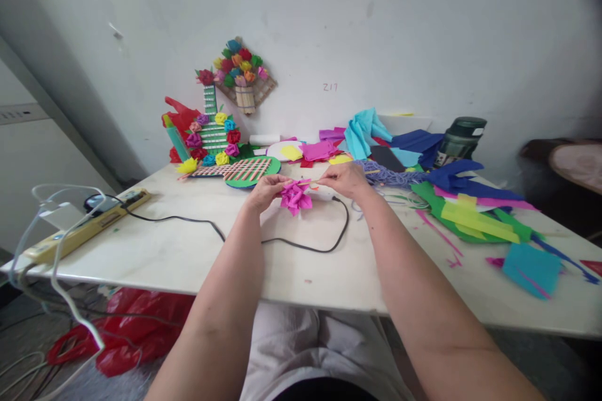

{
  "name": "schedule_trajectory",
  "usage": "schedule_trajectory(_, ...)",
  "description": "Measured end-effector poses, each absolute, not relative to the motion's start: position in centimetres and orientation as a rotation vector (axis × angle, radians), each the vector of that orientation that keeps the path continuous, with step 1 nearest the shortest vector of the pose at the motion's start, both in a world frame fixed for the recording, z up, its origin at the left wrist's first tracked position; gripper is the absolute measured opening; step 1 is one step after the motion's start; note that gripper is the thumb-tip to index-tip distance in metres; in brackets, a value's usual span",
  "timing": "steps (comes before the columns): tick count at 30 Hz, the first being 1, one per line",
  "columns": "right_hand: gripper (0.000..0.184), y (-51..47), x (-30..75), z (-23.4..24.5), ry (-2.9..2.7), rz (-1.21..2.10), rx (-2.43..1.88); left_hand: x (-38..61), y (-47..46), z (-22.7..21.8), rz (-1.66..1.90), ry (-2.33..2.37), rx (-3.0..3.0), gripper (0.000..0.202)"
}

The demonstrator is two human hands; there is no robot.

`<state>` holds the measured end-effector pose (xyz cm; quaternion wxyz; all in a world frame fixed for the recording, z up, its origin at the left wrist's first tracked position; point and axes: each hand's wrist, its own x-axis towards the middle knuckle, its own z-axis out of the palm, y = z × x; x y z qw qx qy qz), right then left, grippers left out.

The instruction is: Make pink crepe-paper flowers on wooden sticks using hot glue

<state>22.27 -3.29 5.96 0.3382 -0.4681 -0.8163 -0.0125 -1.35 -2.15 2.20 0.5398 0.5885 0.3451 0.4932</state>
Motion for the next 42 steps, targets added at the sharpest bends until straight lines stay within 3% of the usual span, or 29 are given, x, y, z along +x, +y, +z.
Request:
schedule_trajectory(14,0.018,-3.5,23.4,6.5,-2.046,0.096,-1.305,-1.7,-2.1,2.3,1.274,0.843,1.349,0.033)
schedule_trajectory(22,0.035,-3.7,21.8,6.3,-1.746,0.729,-1.261,-1.3,-2.0,2.2,1.298,0.852,1.364,0.036)
schedule_trajectory(28,0.029,-4.5,19.6,6.3,-1.692,1.021,-1.263,-1.0,-1.8,2.0,1.252,0.832,1.402,0.035)
schedule_trajectory(34,0.016,-4.6,18.7,6.0,-1.573,1.047,-1.311,-0.7,-1.8,2.0,1.205,0.821,1.426,0.035)
schedule_trajectory(42,0.016,-4.5,18.7,6.0,-1.516,0.964,-1.291,-0.5,-2.7,2.7,1.158,0.738,1.394,0.052)
